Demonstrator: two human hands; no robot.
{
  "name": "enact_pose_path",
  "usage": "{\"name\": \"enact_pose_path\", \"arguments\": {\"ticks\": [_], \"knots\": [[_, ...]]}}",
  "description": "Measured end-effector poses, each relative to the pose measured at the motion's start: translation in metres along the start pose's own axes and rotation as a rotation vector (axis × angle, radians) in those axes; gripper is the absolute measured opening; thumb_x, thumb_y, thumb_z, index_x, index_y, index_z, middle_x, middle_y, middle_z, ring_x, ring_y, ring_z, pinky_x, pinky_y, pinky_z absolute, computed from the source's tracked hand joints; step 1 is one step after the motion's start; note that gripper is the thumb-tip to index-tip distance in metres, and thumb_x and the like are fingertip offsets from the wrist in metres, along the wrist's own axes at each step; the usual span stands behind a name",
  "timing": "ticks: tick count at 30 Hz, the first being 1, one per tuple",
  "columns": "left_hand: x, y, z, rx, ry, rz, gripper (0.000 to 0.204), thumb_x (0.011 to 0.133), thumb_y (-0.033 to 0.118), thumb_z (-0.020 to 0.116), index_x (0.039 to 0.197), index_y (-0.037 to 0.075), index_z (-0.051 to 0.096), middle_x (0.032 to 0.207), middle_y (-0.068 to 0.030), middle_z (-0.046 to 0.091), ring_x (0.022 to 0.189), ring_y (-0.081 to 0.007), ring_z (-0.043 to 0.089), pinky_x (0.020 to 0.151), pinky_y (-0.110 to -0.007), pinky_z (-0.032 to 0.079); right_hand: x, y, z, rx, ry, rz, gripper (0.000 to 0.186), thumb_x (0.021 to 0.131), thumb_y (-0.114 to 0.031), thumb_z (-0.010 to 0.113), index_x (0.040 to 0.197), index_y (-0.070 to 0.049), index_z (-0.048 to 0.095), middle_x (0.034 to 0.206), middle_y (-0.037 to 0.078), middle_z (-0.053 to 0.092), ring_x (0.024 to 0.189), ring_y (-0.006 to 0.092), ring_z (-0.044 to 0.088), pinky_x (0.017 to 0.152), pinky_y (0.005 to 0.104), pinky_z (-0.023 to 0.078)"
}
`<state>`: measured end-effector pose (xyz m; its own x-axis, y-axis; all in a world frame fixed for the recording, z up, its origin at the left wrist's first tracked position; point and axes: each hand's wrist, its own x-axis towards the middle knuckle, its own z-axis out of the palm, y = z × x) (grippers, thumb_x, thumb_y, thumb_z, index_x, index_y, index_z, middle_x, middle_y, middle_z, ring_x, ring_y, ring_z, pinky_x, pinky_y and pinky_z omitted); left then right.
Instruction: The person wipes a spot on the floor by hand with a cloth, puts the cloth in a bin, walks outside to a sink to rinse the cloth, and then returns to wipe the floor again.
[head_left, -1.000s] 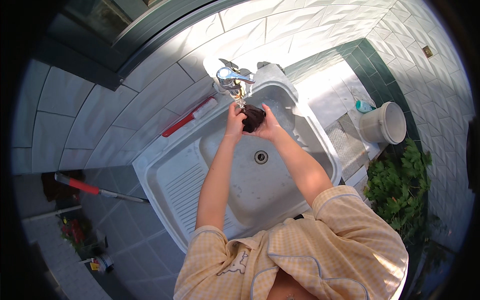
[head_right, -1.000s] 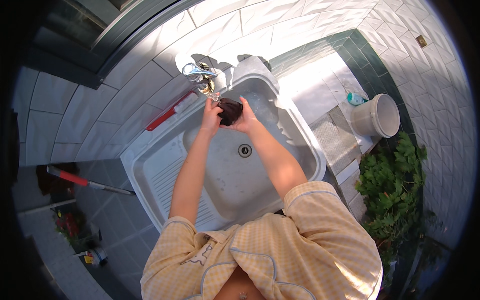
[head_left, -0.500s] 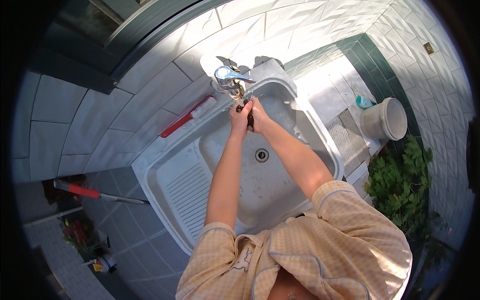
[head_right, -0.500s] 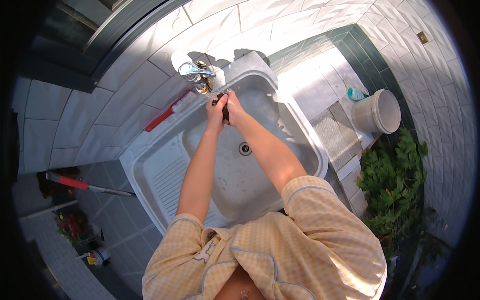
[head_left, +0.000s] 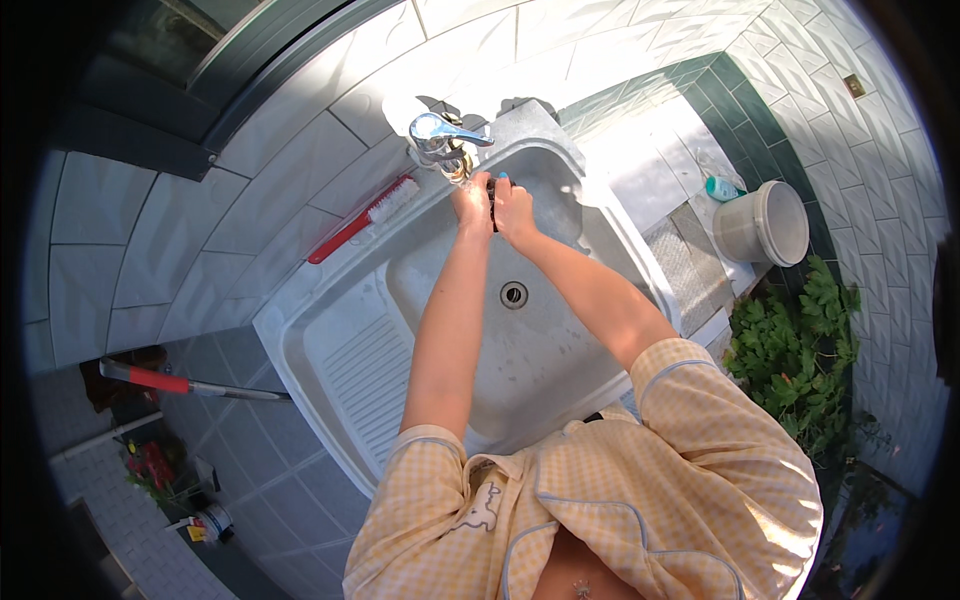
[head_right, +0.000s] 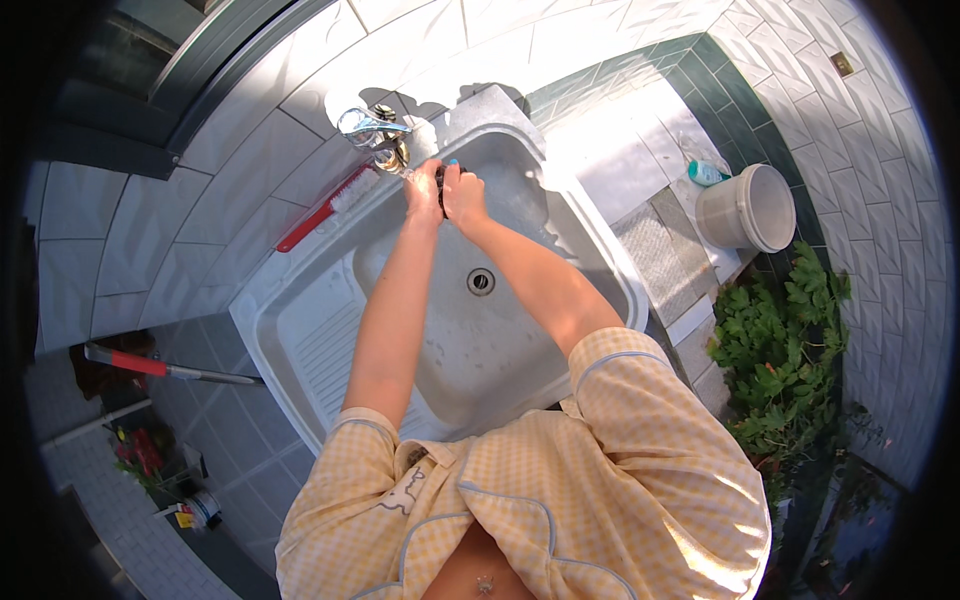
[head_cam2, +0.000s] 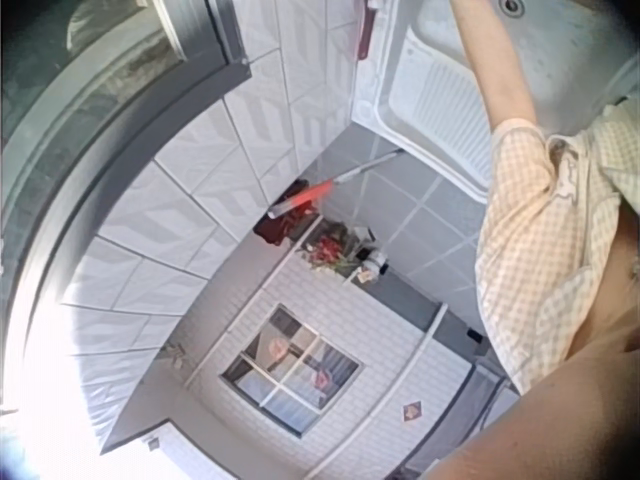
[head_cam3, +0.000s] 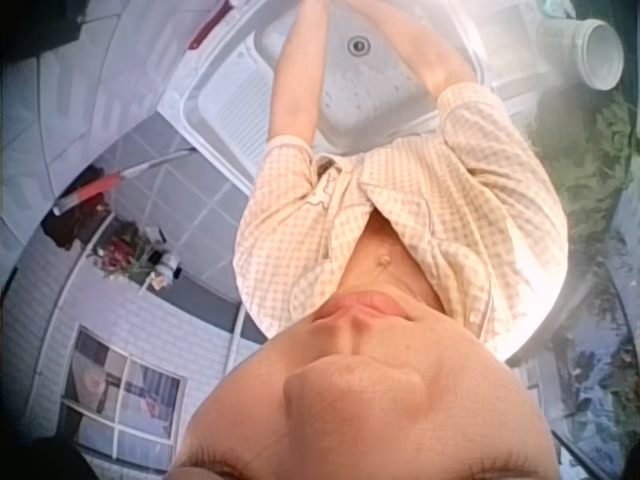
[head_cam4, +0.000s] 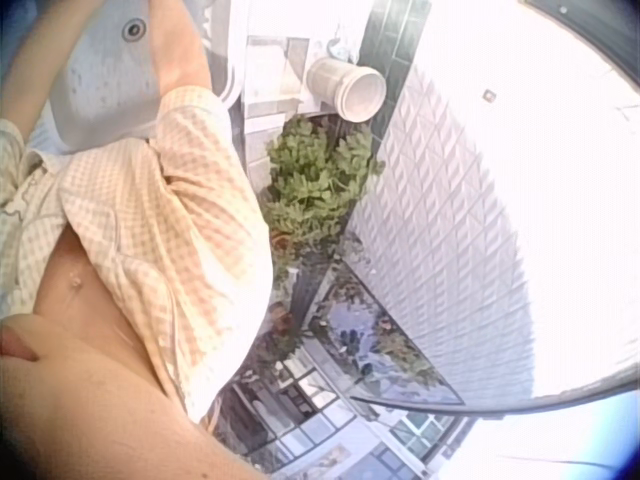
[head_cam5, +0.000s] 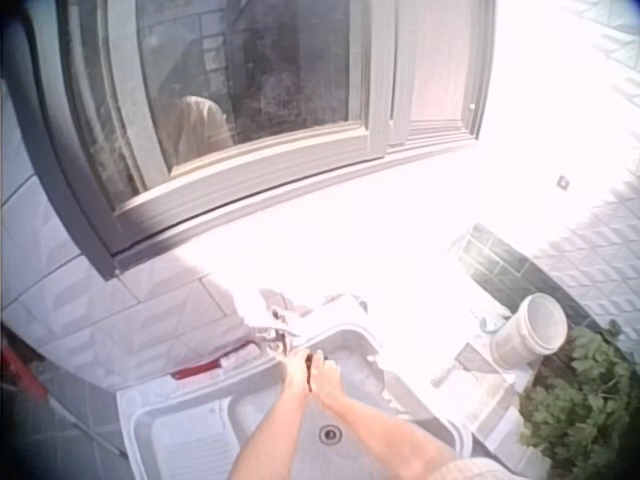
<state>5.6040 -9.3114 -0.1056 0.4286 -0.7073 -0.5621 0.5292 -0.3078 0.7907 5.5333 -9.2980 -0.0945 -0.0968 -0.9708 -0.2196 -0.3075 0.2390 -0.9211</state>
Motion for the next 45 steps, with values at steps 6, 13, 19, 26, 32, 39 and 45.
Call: {"name": "enact_pose_path", "arguments": {"ticks": [6, 13, 19, 26, 32, 39, 45], "knots": [[-0.015, 0.006, -0.026, -0.022, -0.027, 0.219, 0.031, 0.085, 0.028, 0.055, 0.079, -0.003, 0.058, 0.073, -0.0031, 0.057, 0.065, -0.0124, 0.051, 0.061, -0.029, 0.041, 0.002, 0.008, -0.02, 0.277, -0.492, 0.183, 0.049, 0.088, -0.047, 0.04, 0.097, -0.002, 0.054, 0.085, 0.011, 0.058, 0.074, 0.0187, 0.058, 0.062, 0.0328, 0.048], [-0.017, 0.017, -0.091, 0.704, -0.012, 0.488, 0.026, 0.08, 0.024, 0.062, 0.078, -0.001, 0.06, 0.074, -0.0071, 0.062, 0.068, -0.013, 0.055, 0.065, -0.026, 0.043, 0.016, -0.007, -0.062, -0.092, -0.388, -0.221, 0.024, 0.077, -0.019, 0.059, 0.094, 0.0, 0.058, 0.081, 0.008, 0.06, 0.073, 0.014, 0.056, 0.069, 0.0269, 0.044], [-0.013, 0.001, -0.109, 0.533, -0.412, 0.39, 0.054, 0.07, 0.003, 0.067, 0.117, 0.004, 0.042, 0.11, -0.0076, 0.054, 0.102, -0.0174, 0.05, 0.09, -0.029, 0.037, 0.014, -0.068, -0.041, -0.096, -0.773, -0.315, 0.022, 0.077, -0.013, 0.058, 0.093, 0.002, 0.059, 0.081, 0.006, 0.061, 0.075, 0.0122, 0.052, 0.07, 0.026, 0.041], [-0.031, 0.043, -0.069, 0.342, -0.574, 0.343, 0.055, 0.07, 0.006, 0.068, 0.118, 0.006, 0.041, 0.11, -0.0023, 0.051, 0.102, -0.0146, 0.047, 0.088, -0.028, 0.037, 0.021, -0.107, -0.065, -0.497, -0.957, -0.423, 0.025, 0.077, -0.021, 0.057, 0.091, 0.0, 0.06, 0.077, 0.01, 0.06, 0.076, 0.0132, 0.052, 0.071, 0.0287, 0.04], [-0.028, 0.056, -0.056, 0.381, -0.633, 0.297, 0.021, 0.08, 0.012, 0.059, 0.1, 0.004, 0.056, 0.097, 0.0014, 0.056, 0.091, -0.0088, 0.05, 0.081, -0.024, 0.039, 0.069, -0.104, -0.114, -0.338, -0.971, -0.391, 0.024, 0.076, -0.014, 0.06, 0.097, -0.002, 0.06, 0.09, 0.004, 0.061, 0.084, 0.0113, 0.053, 0.079, 0.0243, 0.04], [-0.033, 0.05, -0.027, 0.24, -0.649, 0.257, 0.03, 0.074, 0.006, 0.066, 0.099, 0.002, 0.052, 0.09, -0.0007, 0.058, 0.083, -0.0092, 0.052, 0.073, -0.026, 0.043, 0.063, -0.11, -0.14, -0.502, -0.763, -0.538, 0.012, 0.073, -0.009, 0.061, 0.083, -0.004, 0.057, 0.071, 0.002, 0.056, 0.067, 0.0105, 0.05, 0.065, 0.0254, 0.041], [-0.036, 0.057, -0.03, 0.415, -0.599, 0.321, 0.059, 0.065, -0.004, 0.068, 0.118, 0.002, 0.042, 0.101, -0.0063, 0.058, 0.088, -0.0153, 0.055, 0.082, -0.03, 0.044, 0.043, -0.11, -0.116, -0.416, -0.822, -0.687, 0.011, 0.07, -0.005, 0.06, 0.081, -0.005, 0.056, 0.075, 0.003, 0.056, 0.074, 0.0118, 0.051, 0.07, 0.0256, 0.041]]}}
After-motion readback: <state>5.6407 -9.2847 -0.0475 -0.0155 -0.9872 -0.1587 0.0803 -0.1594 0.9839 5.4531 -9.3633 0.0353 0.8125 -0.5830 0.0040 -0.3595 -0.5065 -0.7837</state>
